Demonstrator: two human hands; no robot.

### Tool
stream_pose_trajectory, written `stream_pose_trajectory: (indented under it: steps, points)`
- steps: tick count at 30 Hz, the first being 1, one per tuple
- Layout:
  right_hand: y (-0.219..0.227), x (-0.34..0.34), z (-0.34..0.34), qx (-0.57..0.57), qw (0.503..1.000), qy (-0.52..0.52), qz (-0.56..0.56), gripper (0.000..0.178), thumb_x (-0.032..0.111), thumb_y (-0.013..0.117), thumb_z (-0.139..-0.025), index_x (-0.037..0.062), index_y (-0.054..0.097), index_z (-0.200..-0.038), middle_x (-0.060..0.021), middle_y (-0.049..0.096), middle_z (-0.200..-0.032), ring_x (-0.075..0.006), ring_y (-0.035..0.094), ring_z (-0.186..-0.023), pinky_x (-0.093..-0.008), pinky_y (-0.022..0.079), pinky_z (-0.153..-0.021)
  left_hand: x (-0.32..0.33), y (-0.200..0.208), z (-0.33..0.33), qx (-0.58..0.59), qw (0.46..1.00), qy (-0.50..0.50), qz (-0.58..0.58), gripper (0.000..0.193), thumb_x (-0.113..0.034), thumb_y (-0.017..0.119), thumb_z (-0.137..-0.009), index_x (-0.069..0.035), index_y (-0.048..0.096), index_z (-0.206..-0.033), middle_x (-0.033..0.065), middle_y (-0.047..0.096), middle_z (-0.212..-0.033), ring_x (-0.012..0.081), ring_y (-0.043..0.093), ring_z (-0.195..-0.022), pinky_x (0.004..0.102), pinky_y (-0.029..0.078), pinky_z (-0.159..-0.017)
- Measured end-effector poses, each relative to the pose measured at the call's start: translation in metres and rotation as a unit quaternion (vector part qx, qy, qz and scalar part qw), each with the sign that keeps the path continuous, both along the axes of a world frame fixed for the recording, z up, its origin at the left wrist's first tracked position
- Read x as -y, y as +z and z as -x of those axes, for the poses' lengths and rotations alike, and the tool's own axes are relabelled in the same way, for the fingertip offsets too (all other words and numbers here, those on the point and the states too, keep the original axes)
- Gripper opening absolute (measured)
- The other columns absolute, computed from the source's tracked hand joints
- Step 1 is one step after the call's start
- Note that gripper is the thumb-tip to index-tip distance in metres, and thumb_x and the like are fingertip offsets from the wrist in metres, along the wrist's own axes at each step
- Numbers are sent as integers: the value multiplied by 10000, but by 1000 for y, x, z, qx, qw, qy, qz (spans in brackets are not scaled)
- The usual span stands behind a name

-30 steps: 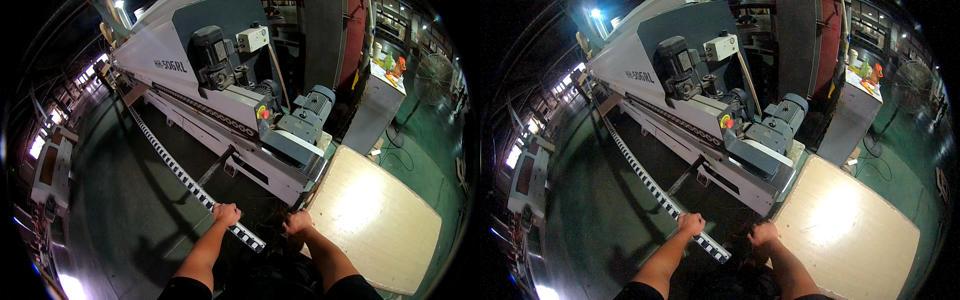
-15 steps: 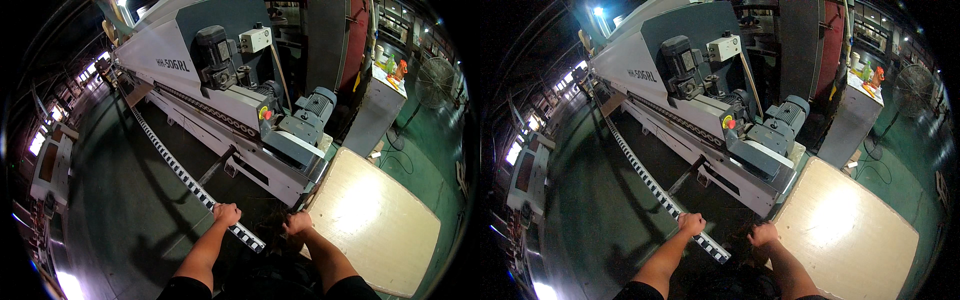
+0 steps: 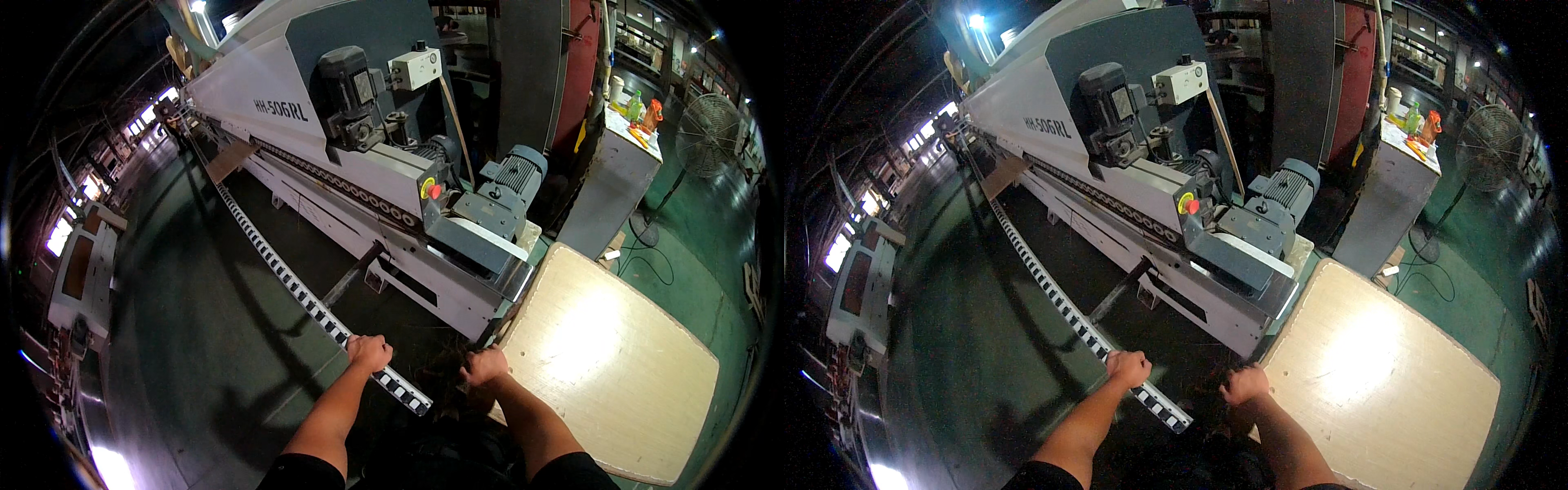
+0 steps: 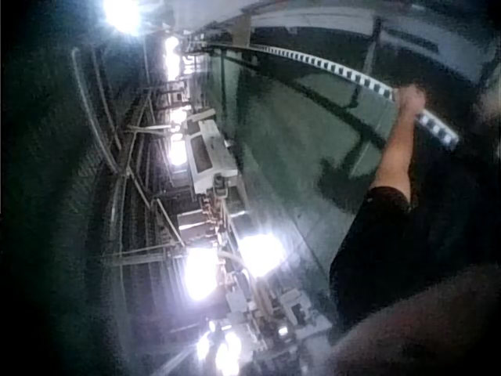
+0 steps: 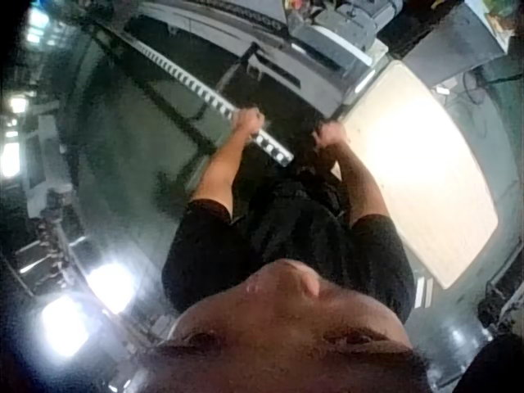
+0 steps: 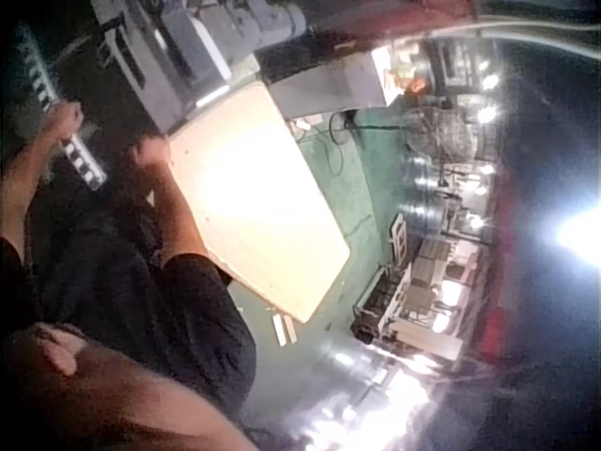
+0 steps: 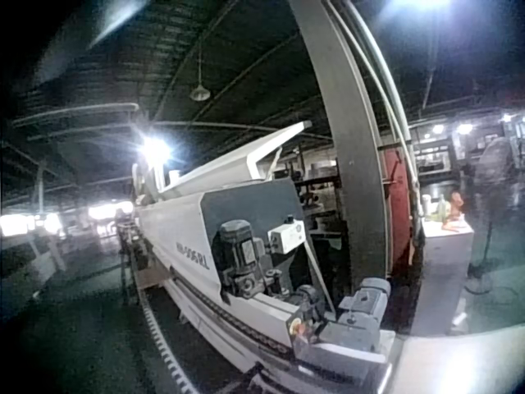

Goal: The person operates a woodworking machine to process a wooden panel, then removes the finished piece and places it on a workbench. They repeat this process with another panel, stacking the pieces and arranging them on the table while another person assists in organizing the stack.

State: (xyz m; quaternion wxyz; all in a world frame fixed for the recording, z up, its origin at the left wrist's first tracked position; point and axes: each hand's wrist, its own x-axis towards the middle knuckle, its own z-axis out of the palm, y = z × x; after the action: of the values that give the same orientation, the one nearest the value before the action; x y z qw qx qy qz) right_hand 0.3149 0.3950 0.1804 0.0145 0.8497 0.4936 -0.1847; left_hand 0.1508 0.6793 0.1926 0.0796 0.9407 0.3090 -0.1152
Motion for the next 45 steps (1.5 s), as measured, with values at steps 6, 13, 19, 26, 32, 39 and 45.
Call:
stream_pose_trajectory:
  steps: [6, 13, 19, 26, 32, 39, 45]
  points:
    - [3, 0, -1, -15, 1000, -4, 12, 481, 505, 526, -918, 83, 702, -1066, -146, 740, -909, -299, 698, -926, -463, 439, -956, 0, 2, -1, -2, 1000, -6, 3, 342, -349, 507, -880, -110, 746, -937, 154, 742, -971, 323, 693, -964, 441, 415, -962]
    - [7, -1, 0, -17, 1000, -1, 11, 495, 510, 517, -919, 70, 693, -1065, -149, 740, -931, -306, 696, -948, -473, 430, -979, 1, 4, 0, -19, 1000, -4, 7, 352, -353, 494, -897, -112, 742, -963, 151, 742, -989, 317, 688, -989, 445, 403, -973]
    - [3, 0, -1, -13, 1000, -4, 11, 496, 516, 516, -921, 72, 692, -1055, -148, 738, -928, -305, 698, -934, -473, 429, -990, 2, 8, -1, -26, 1000, -2, 10, 349, -353, 496, -900, -113, 739, -968, 145, 742, -993, 319, 685, -999, 448, 403, -975]
    - [-6, 3, 0, 6, 1000, 1, -24, 485, 517, 548, -891, 74, 700, -1016, -160, 735, -896, -321, 695, -915, -448, 463, -907, 2, 3, -1, -14, 1000, -3, -1, 347, -357, 507, -884, -116, 747, -952, 145, 743, -984, 325, 686, -994, 455, 414, -971]
    - [4, 2, 0, -8, 1000, -5, -16, 489, 513, 547, -892, 67, 699, -1021, -165, 734, -891, -320, 695, -918, -444, 463, -919, 1, 3, 0, -7, 1000, -3, 4, 343, -361, 507, -883, -121, 745, -943, 144, 742, -990, 322, 685, -996, 453, 414, -970]
    - [4, 5, 2, -1, 999, -11, -33, 481, 511, 545, -895, 69, 699, -1004, -167, 732, -864, -320, 697, -906, -443, 463, -920, 2, 6, -1, -19, 1000, 1, 11, 359, -373, 497, -889, -123, 745, -959, 151, 741, -990, 321, 683, -1001, 453, 415, -969]
    - [-4, 3, -2, -24, 999, -2, 22, 520, 532, 497, -930, 87, 692, -1115, -146, 744, -921, -305, 702, -953, -464, 427, -989, 1, 0, 3, -1, 1000, -7, 0, 353, -365, 497, -888, -122, 746, -944, 153, 742, -968, 332, 690, -972, 459, 420, -962]
